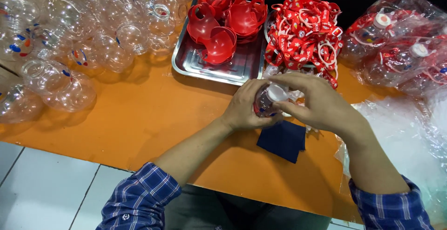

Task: Assembling plastic bottles by cleaning them, attaching a red base, and securing a red strap

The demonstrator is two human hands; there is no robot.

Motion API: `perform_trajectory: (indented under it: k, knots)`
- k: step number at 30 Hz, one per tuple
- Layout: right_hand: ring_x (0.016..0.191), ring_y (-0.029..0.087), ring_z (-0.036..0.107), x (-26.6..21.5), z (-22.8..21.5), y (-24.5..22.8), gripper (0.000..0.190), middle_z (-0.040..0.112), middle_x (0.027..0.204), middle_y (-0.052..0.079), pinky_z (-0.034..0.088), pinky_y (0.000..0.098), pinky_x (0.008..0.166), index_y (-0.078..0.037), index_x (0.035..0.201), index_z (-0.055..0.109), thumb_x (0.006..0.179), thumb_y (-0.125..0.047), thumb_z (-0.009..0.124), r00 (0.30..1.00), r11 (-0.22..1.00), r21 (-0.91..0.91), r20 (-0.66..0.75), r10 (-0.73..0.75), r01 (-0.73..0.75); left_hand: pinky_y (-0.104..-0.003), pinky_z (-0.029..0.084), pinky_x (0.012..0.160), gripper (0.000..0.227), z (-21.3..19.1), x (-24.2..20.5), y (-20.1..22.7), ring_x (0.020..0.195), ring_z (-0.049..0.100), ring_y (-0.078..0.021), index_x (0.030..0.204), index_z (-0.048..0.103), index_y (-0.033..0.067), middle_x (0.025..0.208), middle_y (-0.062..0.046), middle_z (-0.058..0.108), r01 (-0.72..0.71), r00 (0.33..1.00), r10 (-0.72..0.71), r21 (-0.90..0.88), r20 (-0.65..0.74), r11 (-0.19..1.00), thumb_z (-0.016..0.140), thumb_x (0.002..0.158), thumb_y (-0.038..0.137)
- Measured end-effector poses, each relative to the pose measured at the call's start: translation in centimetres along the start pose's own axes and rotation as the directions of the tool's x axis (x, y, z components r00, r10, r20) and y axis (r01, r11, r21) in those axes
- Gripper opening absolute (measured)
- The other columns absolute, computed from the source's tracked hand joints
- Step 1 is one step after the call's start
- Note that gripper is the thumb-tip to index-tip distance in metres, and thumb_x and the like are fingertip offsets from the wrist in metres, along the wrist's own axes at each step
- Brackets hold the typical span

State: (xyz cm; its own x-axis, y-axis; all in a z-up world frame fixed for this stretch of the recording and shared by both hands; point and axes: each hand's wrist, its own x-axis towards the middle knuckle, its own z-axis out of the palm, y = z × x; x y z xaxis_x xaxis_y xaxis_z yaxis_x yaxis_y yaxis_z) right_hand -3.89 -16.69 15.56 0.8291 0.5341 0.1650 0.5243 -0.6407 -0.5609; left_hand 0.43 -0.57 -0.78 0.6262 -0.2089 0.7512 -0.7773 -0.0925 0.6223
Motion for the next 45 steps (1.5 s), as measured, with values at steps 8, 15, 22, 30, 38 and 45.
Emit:
perform_trajectory:
  k: [8,15,22,30,38,45]
  knots:
    - [0.070,0.035,0.069,-0.5,4.2,4.2,0.051,0.063,0.070,0.012,0.052,0.0421,0.062,-0.006,0.098,0.066,0.079,-0.048,0.089,0.945,0.946,-0.296,-0.325,0.027,-0.129,-0.041,0.051,0.083,0.078,0.2,-0.2,-0.2,0.092,0.065,-0.0346,0.121,0.058,0.0058,0.098,-0.013,0.062,-0.001,1.000,0.001,0.044,0.003,0.999,0.089,0.060,0.043]
    - [0.072,0.036,0.069,-0.1,3.3,3.0,0.046,0.063,0.068,0.012,0.052,0.0430,0.064,-0.009,0.102,0.066,0.081,-0.046,0.084,0.960,0.941,-0.317,-0.277,0.029,-0.120,-0.041,0.052,0.083,0.078,0.1,-0.1,0.0,0.091,0.066,-0.0335,0.120,0.059,0.0069,0.097,-0.012,0.063,-0.005,1.000,0.005,0.040,-0.010,0.999,0.088,0.060,0.046]
    - [0.104,0.051,0.065,0.3,1.0,0.6,0.037,0.068,0.115,0.024,0.051,0.0571,0.086,-0.006,0.110,0.068,0.074,-0.010,0.062,0.997,0.996,-0.050,-0.027,-0.073,0.072,-0.042,0.051,0.083,0.076,0.1,0.2,0.4,0.091,0.064,-0.0359,0.119,0.058,0.0049,0.097,-0.014,0.061,0.003,1.000,-0.003,-0.002,-0.009,1.000,0.088,0.062,0.046]
    - [0.092,0.044,0.071,-0.1,2.1,3.1,0.047,0.069,0.099,0.020,0.055,0.0512,0.077,-0.005,0.117,0.067,0.080,-0.032,0.076,0.996,0.955,-0.294,-0.086,0.019,-0.044,-0.042,0.051,0.085,0.080,-0.2,-0.2,0.0,0.094,0.065,-0.0359,0.119,0.059,0.0058,0.099,-0.014,0.062,0.006,0.999,-0.007,0.029,0.039,1.000,0.089,0.058,0.048]
    - [0.102,0.043,0.065,-0.7,0.4,2.8,0.035,0.069,0.111,0.016,0.050,0.0505,0.082,-0.011,0.100,0.069,0.068,0.000,0.062,0.992,0.991,-0.097,-0.082,-0.099,0.091,-0.044,0.051,0.085,0.077,-0.5,0.3,0.9,0.096,0.065,-0.0367,0.117,0.059,0.0069,0.100,-0.014,0.063,0.024,0.998,-0.022,-0.046,0.057,0.999,0.088,0.058,0.048]
    - [0.104,0.038,0.065,-4.7,3.0,10.6,0.024,0.069,0.103,0.008,0.050,0.0475,0.089,-0.016,0.087,0.065,0.067,-0.004,0.065,0.984,0.942,-0.317,-0.169,0.053,-0.105,-0.042,0.052,0.086,0.072,-0.9,0.2,1.3,0.094,0.066,-0.0344,0.115,0.061,0.0094,0.098,-0.012,0.065,-0.018,0.998,0.022,-0.065,0.060,0.998,0.089,0.061,0.049]
